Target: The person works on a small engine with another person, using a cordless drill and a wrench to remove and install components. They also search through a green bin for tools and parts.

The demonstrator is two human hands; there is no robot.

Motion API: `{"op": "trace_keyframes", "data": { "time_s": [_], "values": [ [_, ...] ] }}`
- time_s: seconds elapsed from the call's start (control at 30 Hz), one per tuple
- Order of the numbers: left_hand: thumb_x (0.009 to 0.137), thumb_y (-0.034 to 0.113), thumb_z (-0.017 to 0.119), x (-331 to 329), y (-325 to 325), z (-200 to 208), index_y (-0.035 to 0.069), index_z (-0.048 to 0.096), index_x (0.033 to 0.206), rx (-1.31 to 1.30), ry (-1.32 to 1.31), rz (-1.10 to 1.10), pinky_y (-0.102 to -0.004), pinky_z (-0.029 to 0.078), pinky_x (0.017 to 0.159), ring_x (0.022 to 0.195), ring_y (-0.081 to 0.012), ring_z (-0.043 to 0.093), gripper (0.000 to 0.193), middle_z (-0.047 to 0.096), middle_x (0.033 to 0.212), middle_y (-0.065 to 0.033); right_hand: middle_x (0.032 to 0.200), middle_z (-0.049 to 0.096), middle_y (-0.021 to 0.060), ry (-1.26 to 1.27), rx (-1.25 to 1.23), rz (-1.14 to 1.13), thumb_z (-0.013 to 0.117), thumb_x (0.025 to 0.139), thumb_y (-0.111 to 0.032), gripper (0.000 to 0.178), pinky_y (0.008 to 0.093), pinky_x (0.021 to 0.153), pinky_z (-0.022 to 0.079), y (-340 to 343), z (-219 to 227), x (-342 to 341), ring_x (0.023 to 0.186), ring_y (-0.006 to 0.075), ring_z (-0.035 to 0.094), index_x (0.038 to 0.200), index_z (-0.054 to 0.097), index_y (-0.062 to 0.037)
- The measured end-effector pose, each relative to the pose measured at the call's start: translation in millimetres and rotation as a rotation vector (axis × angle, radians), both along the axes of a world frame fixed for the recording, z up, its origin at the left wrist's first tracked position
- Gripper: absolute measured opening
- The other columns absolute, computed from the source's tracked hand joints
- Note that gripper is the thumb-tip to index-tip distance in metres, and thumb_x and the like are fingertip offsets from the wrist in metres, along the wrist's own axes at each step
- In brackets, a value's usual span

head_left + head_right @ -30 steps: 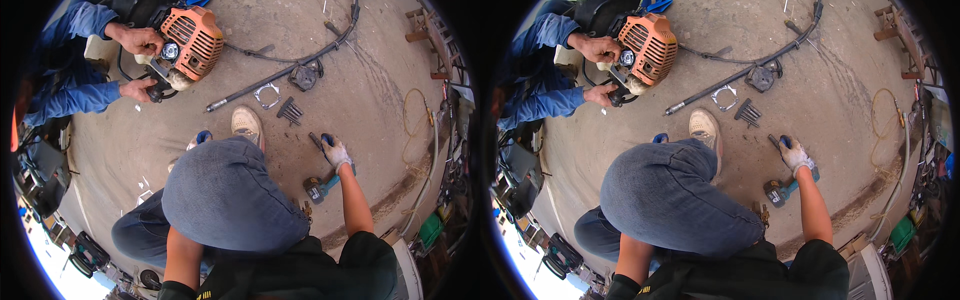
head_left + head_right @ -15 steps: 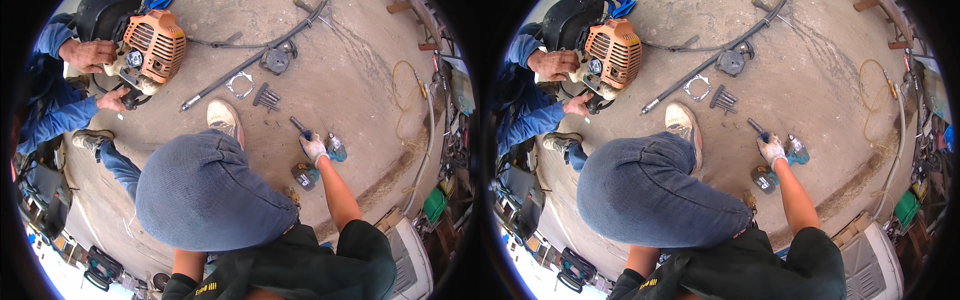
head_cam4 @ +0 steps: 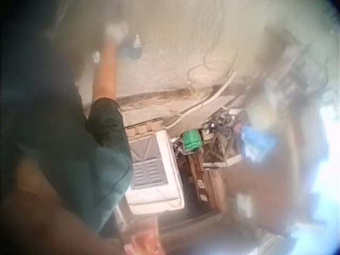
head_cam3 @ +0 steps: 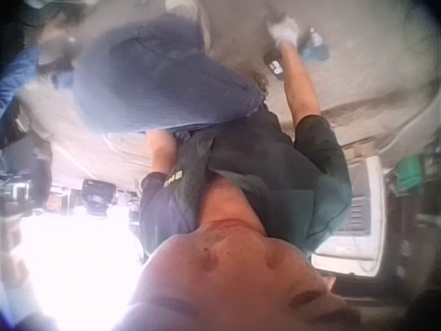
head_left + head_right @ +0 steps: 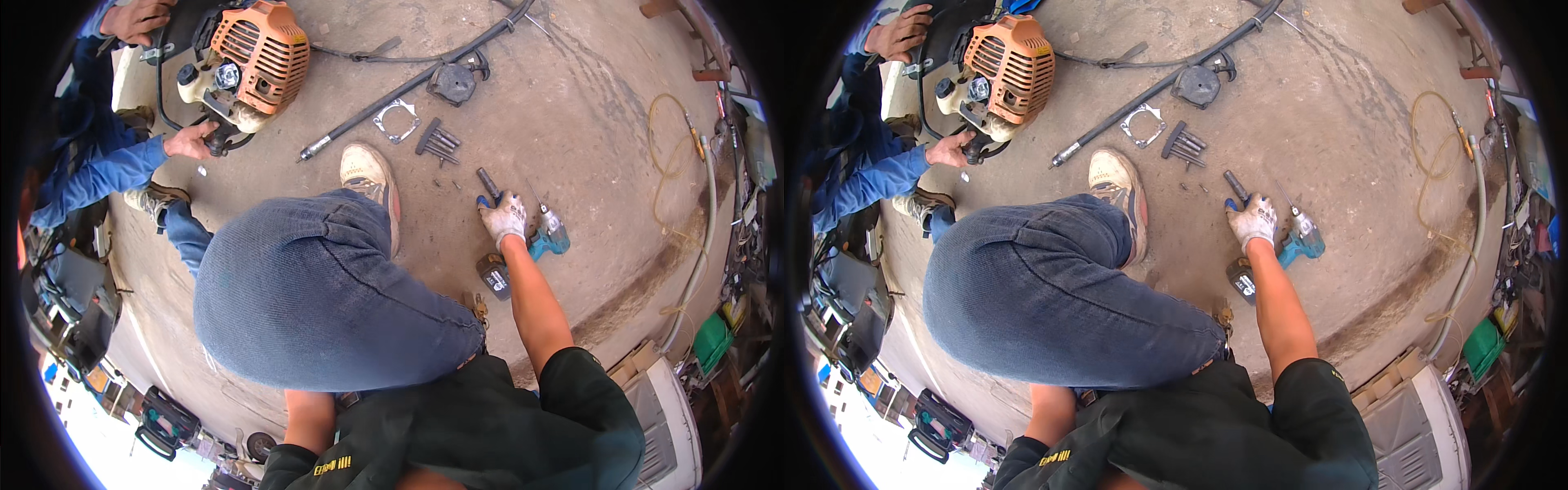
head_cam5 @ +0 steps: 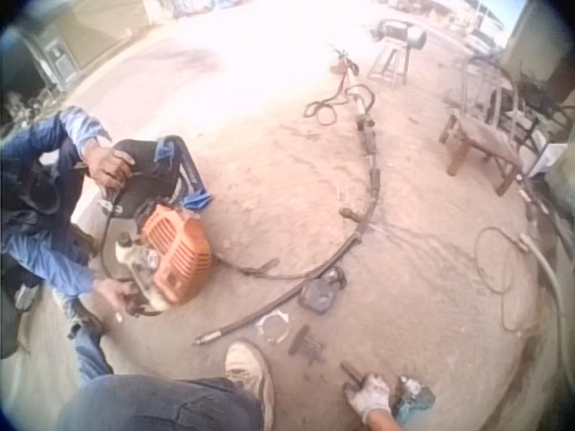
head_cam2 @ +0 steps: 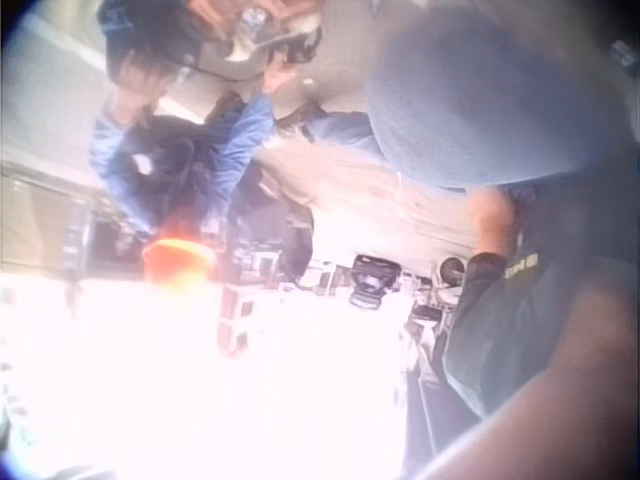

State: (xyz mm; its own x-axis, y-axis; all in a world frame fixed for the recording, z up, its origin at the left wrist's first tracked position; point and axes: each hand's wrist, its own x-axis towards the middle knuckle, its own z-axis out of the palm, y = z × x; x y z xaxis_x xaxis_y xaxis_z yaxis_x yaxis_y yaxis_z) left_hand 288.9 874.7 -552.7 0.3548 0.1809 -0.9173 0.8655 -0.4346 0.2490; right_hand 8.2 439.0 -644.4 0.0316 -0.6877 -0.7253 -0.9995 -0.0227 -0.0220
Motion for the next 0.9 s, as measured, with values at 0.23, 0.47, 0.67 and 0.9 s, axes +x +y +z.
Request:
{"op": "trace_keyframes", "data": {
  "time_s": [0.23, 0.47, 0.67, 0.9],
  "values": [
    [0.092, 0.027, 0.068, 40.6, -40.8, -35.7, 0.002, 0.069, 0.113, -0.107, -0.117, -0.146, -0.029, 0.052, 0.072, 0.083, -0.016, 0.066, 0.033, 0.069, 0.095, -0.0068, 0.122, 0.058, 0.0285, -0.018, -0.047, 0.044, 0.071, 0.08, -0.052, 0.067, 0.0481, 0.102, 0.045, 6.2, -14.9, -11.0, 0.117, 0.044, 0.056, 0.12, 0.06, 0.0007],
    [0.09, 0.028, 0.066, 126.9, -128.8, -48.0, -0.001, 0.07, 0.11, -0.171, -0.511, -0.458, -0.0286, 0.053, 0.065, 0.073, -0.0143, 0.066, 0.036, 0.072, 0.089, -0.0079, 0.082, 0.071, 0.0148, -0.272, 0.002, -0.278, 0.071, 0.084, -0.038, 0.039, 0.0391, 0.073, 0.052, -8.2, 16.8, -27.8, 0.077, 0.0269, 0.068, 0.101, 0.069, -0.0034],
    [0.092, 0.032, 0.061, 133.1, -208.3, -55.9, 0.001, 0.068, 0.11, -0.159, -0.521, -0.771, -0.031, 0.052, 0.071, 0.075, -0.0168, 0.066, 0.037, 0.071, 0.084, -0.0094, 0.112, 0.066, 0.0234, 0.08, -0.634, 0.228, 0.073, 0.083, -0.034, 0.048, 0.0461, 0.094, 0.05, -36.7, 35.3, -80.3, 0.106, 0.0389, 0.064, 0.118, 0.065, -0.0018],
    [0.09, 0.041, 0.057, 137.8, -237.5, -35.2, 0.008, 0.069, 0.105, -0.149, -0.563, -0.993, -0.0452, 0.049, 0.091, 0.104, -0.0391, 0.064, 0.039, 0.069, 0.105, -0.0227, 0.11, 0.07, 0.0159, 0.186, -0.185, 0.415, 0.067, 0.083, -0.021, 0.031, 0.0449, 0.09, 0.052, -59.1, 4.9, -83.1, 0.106, 0.0364, 0.066, 0.112, 0.069, -0.0082]
  ]
}}
